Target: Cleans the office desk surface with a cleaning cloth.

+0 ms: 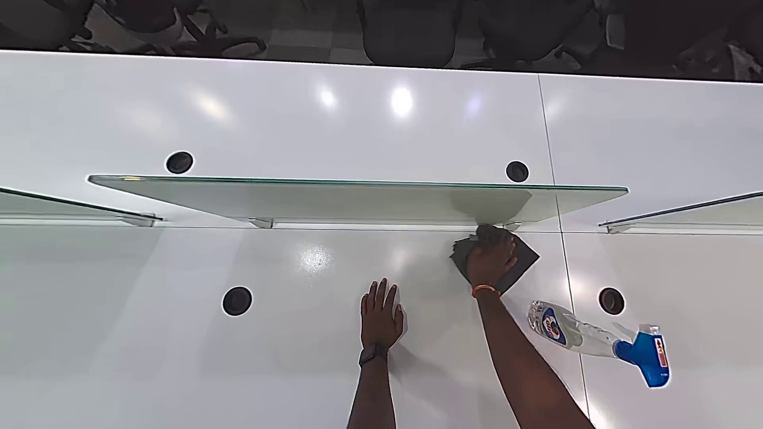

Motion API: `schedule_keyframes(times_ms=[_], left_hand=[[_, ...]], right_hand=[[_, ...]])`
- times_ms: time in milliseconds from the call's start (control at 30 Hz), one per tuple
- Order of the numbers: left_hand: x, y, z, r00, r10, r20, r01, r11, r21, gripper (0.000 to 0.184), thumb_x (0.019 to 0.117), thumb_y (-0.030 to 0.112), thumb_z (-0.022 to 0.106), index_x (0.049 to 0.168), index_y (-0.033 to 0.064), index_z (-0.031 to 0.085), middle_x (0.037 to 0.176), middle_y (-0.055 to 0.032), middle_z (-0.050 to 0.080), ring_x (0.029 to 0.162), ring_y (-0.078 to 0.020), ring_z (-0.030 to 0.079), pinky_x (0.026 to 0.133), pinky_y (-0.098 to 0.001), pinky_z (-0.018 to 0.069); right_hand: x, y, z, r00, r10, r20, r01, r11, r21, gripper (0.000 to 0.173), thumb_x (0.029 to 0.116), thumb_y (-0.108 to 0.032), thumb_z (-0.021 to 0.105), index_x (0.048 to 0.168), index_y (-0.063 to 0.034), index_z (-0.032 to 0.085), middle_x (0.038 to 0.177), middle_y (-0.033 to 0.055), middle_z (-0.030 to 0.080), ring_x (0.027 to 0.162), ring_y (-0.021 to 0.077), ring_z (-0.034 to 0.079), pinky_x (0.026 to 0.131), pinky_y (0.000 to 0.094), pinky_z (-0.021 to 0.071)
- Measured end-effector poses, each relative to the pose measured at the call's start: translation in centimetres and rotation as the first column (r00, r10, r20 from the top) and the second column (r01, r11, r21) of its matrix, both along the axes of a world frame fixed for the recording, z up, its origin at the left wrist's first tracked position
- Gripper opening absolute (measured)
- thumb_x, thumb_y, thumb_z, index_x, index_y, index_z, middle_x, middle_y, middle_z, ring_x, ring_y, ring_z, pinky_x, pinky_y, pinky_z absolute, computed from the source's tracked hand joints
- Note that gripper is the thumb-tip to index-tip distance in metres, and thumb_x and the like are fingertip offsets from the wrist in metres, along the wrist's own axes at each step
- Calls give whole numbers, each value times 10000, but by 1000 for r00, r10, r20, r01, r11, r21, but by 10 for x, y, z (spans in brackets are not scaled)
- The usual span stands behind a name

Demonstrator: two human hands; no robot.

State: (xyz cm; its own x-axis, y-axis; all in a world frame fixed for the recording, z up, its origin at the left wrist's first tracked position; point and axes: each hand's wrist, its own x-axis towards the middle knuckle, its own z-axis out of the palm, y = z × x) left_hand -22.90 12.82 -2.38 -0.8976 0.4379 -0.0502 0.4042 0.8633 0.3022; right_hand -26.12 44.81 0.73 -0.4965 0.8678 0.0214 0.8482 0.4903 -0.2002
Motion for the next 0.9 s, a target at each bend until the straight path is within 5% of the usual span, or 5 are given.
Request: schedule_keyframes(times_ms=[167, 467, 767, 900], left_hand=[[0, 0, 0, 1000, -13, -16, 13, 1000, 11, 572, 977, 421, 370, 1492, 237, 540, 1631, -68, 396, 1525, -340, 310, 1201, -573, 257], [0, 0, 1, 1000, -15, 4, 15, 1000, -13, 581, 974, 420, 378, 1501, 228, 527, 1640, -73, 381, 1537, -336, 285, 1212, -575, 233], [-1, -2, -4, 1000, -25, -10, 25, 1000, 8, 584, 990, 436, 346, 1509, 232, 517, 1646, -72, 370, 1538, -343, 279, 1210, -582, 233], [-1, -2, -1, 1000, -17, 24, 16, 1000, 19, 564, 1003, 393, 348, 1518, 228, 507, 1650, -62, 364, 1545, -340, 267, 1210, -582, 241]], right_hand=[[-22, -56, -3, 959, 269, 91, -268, 963, -17, 734, 965, -418, 432, 1579, -25, 350, 1672, 207, 260, 1566, 361, 208, 1226, 651, 143], [-5, -49, -6, 828, 559, 30, -554, 826, -105, 602, 975, -318, 458, 1548, -134, 447, 1689, 81, 278, 1583, 274, 178, 1248, 602, 133], [191, -131, 7, 476, 879, 11, -843, 461, -277, 716, 874, -302, 625, 1554, -156, 454, 1670, 62, 336, 1548, 293, 290, 1211, 646, 216], [241, -144, 7, 406, 912, 60, -874, 407, -266, 664, 867, -299, 546, 1517, -166, 510, 1645, 34, 388, 1519, 264, 353, 1197, 609, 253]])
